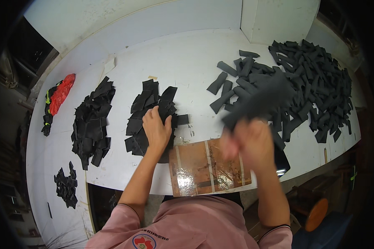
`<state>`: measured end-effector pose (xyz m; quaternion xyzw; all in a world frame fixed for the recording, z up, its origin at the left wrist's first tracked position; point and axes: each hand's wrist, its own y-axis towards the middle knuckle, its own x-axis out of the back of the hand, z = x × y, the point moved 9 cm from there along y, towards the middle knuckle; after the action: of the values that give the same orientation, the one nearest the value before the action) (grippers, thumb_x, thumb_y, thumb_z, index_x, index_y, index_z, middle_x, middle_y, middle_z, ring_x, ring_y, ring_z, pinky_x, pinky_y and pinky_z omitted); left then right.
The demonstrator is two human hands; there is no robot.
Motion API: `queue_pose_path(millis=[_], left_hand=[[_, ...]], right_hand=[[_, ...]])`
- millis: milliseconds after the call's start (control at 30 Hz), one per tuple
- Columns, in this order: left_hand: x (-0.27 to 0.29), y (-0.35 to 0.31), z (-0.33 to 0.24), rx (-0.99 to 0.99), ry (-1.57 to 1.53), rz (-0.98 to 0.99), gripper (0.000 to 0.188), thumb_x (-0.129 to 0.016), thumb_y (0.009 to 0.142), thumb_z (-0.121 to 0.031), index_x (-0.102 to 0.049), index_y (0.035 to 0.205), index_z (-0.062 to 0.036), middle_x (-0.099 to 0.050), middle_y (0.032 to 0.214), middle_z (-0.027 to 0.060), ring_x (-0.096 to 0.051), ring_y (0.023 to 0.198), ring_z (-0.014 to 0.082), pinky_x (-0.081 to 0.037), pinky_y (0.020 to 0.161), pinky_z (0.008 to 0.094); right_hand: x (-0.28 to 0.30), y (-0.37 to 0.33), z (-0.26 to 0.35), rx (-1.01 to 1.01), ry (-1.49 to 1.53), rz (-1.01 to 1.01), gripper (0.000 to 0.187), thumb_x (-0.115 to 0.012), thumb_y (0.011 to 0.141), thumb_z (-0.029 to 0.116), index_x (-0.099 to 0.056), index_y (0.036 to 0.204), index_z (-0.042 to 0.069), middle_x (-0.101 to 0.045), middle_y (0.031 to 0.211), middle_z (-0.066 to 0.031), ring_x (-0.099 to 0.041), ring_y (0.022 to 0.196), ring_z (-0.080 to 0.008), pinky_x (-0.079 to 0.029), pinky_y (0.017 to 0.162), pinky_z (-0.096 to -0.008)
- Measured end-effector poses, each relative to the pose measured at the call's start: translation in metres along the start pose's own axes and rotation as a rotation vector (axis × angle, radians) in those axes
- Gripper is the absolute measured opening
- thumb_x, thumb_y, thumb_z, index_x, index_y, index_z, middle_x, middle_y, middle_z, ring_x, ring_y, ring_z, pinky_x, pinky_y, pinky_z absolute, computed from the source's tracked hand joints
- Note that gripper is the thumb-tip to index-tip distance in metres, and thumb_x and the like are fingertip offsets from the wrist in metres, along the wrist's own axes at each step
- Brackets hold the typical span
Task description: The person is sorting and preparing small, black, curved fabric pieces, possibly for a manufacturing or assembly task.
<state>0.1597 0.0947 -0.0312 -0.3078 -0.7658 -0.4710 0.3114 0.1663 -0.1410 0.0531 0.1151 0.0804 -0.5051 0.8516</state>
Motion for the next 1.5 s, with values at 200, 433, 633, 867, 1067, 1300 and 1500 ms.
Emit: queue_pose_path(millis=[200, 433, 633, 867, 1067, 1300, 1500], left_hand=[[-0.063, 0.009, 0.046, -0.114, 0.256, 0.242, 0.023, -0.061, 0.07, -0.017, -0.056, 0.087, -0.003, -0.055, 0.084, 0.0112, -0.051, 0.083, 0.0279, -0.039, 0.069, 0.0386], [-0.063, 0.008, 0.032, -0.169, 0.341, 0.237, 0.018, -0.061, 0.067, -0.014, -0.058, 0.081, -0.0034, -0.055, 0.084, 0.0109, -0.052, 0.081, 0.026, -0.04, 0.065, 0.0369], [-0.015, 0.012, 0.057, -0.007, -0.045, 0.024, 0.007, -0.058, 0.071, -0.006, -0.062, 0.078, -0.0059, -0.056, 0.085, 0.0102, -0.052, 0.081, 0.0267, -0.043, 0.067, 0.0351], [0.043, -0.048, 0.032, -0.173, -0.453, 0.144, 0.023, -0.056, 0.072, 0.006, -0.065, 0.088, -0.0088, -0.052, 0.101, 0.0119, -0.05, 0.087, 0.0225, -0.041, 0.073, 0.0289], [0.046, -0.106, 0.036, -0.082, -0.701, 0.242, 0.022, -0.057, 0.068, 0.004, -0.067, 0.083, -0.0093, -0.049, 0.113, 0.0143, -0.045, 0.106, 0.0283, -0.034, 0.09, 0.0338], [0.057, -0.115, 0.071, 0.184, -0.602, 0.032, 0.019, -0.051, 0.077, 0.005, -0.06, 0.092, -0.0028, -0.053, 0.107, 0.0122, -0.05, 0.101, 0.0211, -0.037, 0.085, 0.0272], [0.019, -0.15, 0.09, 0.988, -1.221, 0.323, 0.025, -0.053, 0.082, -0.019, -0.054, 0.099, 0.0003, -0.057, 0.08, 0.0051, -0.051, 0.064, 0.0082, -0.037, 0.052, 0.0193]], right_hand=[[0.052, -0.022, -0.057, -0.174, -0.165, -0.413, 0.04, -0.041, 0.09, 0.034, -0.055, 0.088, -0.003, -0.051, 0.061, -0.0021, -0.046, 0.052, -0.0059, -0.036, 0.048, -0.0187], [-0.013, -0.067, -0.103, -0.367, -0.203, -0.123, 0.032, -0.04, 0.091, 0.027, -0.055, 0.091, -0.001, -0.051, 0.06, -0.0015, -0.045, 0.052, -0.0058, -0.038, 0.049, -0.0192], [-0.011, -0.092, -0.09, -0.111, -0.469, -0.405, 0.025, -0.044, 0.09, 0.022, -0.052, 0.082, 0.0, -0.05, 0.058, -0.0009, -0.046, 0.053, -0.0057, -0.037, 0.047, -0.0213], [-0.083, -0.087, -0.178, -0.59, 0.069, 0.193, 0.025, -0.046, 0.088, 0.024, -0.053, 0.087, 0.001, -0.05, 0.063, 0.0003, -0.045, 0.053, -0.0064, -0.036, 0.049, -0.0187], [-0.101, -0.057, -0.232, -0.85, 0.55, -0.181, 0.024, -0.059, 0.081, 0.028, -0.057, 0.084, 0.004, -0.056, 0.073, -0.0023, -0.05, 0.055, -0.0108, -0.043, 0.052, -0.0229], [-0.099, -0.045, -0.245, -0.796, 0.637, -0.287, 0.006, -0.062, 0.078, 0.011, -0.058, 0.082, 0.007, -0.058, 0.075, -0.0004, -0.052, 0.06, -0.0093, -0.043, 0.053, -0.0222], [-0.094, -0.045, -0.251, -0.787, 0.623, -0.298, 0.009, -0.062, 0.078, 0.01, -0.059, 0.085, 0.006, -0.06, 0.082, -0.0028, -0.054, 0.066, -0.0111, -0.046, 0.06, -0.0248]])
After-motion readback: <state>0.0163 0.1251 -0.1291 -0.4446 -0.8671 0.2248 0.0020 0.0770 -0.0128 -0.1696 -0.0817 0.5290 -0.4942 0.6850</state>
